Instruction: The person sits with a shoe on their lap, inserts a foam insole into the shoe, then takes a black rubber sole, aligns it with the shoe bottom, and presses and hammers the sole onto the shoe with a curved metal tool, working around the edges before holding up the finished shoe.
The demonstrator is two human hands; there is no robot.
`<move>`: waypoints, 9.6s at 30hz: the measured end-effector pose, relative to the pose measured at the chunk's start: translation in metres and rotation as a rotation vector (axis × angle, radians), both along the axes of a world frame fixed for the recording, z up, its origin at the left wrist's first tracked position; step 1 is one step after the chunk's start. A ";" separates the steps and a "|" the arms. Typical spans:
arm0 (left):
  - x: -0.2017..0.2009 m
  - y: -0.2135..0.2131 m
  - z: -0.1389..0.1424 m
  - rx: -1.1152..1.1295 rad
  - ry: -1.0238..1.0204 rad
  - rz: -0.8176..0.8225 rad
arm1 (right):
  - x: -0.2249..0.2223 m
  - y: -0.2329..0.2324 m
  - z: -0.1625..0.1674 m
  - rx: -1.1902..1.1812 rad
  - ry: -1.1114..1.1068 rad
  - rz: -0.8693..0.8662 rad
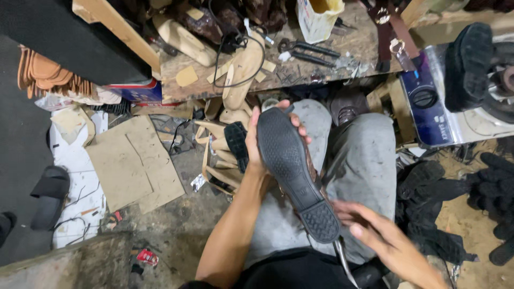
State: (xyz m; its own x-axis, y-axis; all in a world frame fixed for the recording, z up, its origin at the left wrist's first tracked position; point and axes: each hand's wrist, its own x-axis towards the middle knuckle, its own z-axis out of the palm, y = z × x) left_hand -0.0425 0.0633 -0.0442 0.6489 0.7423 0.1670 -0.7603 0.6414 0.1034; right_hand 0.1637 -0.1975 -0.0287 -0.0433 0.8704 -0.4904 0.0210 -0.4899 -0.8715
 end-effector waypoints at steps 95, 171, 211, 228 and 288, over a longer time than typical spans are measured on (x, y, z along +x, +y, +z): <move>0.103 -0.024 -0.052 0.322 1.304 -0.253 | 0.036 0.167 0.067 0.159 -0.631 0.059; 0.056 -0.092 0.122 1.292 0.872 0.229 | -0.021 -0.037 0.137 0.281 -0.585 -0.501; 0.062 -0.178 0.082 -0.540 0.958 0.002 | -0.064 -0.096 0.055 0.659 -0.050 -0.721; 0.066 -0.202 0.030 -0.559 0.920 0.068 | -0.046 -0.098 0.070 -0.084 -0.472 -0.581; 0.061 -0.197 -0.030 -0.324 0.778 -0.064 | 0.023 0.088 0.066 0.024 -0.689 -0.205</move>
